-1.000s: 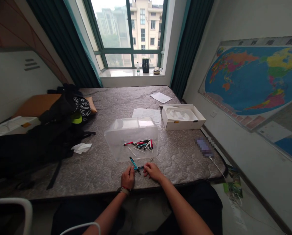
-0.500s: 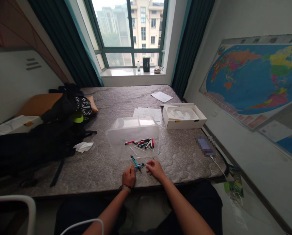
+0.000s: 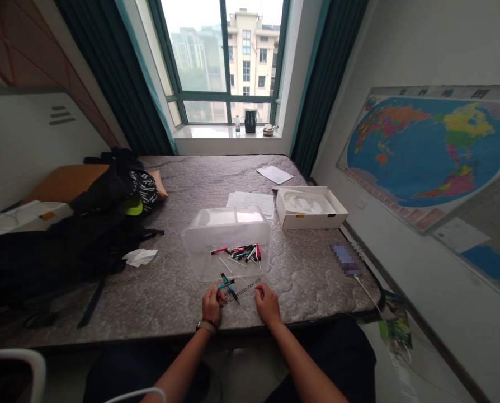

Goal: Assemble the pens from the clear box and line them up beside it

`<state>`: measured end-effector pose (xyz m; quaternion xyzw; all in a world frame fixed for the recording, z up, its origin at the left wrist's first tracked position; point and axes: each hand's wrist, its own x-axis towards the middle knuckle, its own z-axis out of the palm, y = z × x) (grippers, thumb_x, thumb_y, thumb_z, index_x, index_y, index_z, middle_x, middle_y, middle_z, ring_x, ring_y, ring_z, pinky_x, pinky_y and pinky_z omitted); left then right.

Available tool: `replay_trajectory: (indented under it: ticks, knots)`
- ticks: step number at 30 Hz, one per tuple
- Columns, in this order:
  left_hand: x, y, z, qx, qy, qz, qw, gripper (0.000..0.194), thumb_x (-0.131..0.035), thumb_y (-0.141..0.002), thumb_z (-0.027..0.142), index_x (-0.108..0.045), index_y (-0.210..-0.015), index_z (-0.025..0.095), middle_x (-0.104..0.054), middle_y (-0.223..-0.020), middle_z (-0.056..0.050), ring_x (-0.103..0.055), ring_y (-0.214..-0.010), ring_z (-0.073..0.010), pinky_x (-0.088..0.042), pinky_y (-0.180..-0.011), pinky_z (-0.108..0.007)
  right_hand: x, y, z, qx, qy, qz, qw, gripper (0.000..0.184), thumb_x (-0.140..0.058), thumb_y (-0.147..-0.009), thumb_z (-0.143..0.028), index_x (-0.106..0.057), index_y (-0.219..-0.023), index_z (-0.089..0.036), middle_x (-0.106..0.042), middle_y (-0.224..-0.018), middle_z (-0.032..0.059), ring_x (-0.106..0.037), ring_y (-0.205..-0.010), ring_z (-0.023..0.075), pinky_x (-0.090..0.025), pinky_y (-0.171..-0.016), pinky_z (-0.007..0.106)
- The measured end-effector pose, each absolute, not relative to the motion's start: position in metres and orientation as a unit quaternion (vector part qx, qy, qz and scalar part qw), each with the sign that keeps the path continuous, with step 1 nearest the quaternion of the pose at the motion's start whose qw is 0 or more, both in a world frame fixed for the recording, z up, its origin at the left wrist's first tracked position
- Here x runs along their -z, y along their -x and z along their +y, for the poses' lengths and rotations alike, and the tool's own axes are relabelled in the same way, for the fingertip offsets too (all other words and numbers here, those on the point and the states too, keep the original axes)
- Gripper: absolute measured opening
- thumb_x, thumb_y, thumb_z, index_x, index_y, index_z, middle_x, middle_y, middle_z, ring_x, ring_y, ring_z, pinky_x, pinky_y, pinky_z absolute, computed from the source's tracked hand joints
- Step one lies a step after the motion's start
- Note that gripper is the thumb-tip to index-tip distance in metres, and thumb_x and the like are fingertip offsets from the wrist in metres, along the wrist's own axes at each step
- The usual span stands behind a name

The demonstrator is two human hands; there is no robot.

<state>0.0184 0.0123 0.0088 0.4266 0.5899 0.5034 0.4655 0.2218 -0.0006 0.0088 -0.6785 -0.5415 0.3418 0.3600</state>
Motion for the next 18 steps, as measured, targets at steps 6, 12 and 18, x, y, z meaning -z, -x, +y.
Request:
replay_trajectory:
  ticks: [6, 12, 18]
  knots:
    - [-0.009, 0.012, 0.023, -0.564, -0.289, 0.515, 0.577, 0.041, -0.036, -0.086, 0.056, -0.042, -0.064, 0.022, -0.038, -0.053, 0.005, -0.024, -0.036, -0.006, -0.019, -0.036, -0.022, -0.007, -0.216, -0.005, -0.248, 0.699, -0.595, 0.308, 0.019, -0.048, -0.084, -0.025, -0.066, -0.086, -0.023, -0.069, -0.082, 0.0068, -0.062, -0.078, 0.0221, -0.042, -0.075, 0.03]
    - [-0.009, 0.027, 0.019, -0.602, -0.135, 0.388, 0.685, 0.029, -0.058, -0.08, 0.045, -0.051, -0.07, 0.019, -0.038, -0.054, 0.007, -0.023, -0.036, -0.0033, -0.016, -0.036, -0.018, -0.009, -0.215, -0.002, -0.224, 0.701, -0.607, 0.301, 0.021, -0.047, -0.084, -0.023, -0.068, -0.087, -0.021, -0.069, -0.078, 0.0047, -0.063, -0.075, 0.0193, -0.04, -0.071, 0.026]
    - [-0.002, 0.017, 0.019, -0.565, -0.228, 0.448, 0.654, 0.042, -0.075, -0.07, 0.049, -0.067, -0.09, 0.013, -0.05, -0.06, 0.006, -0.036, -0.042, -0.0021, -0.025, -0.04, -0.016, -0.011, -0.217, -0.005, -0.239, 0.686, -0.608, 0.319, 0.023, -0.049, -0.087, -0.031, -0.07, -0.083, -0.021, -0.07, -0.078, 0.0046, -0.063, -0.073, 0.0183, -0.041, -0.069, 0.026]
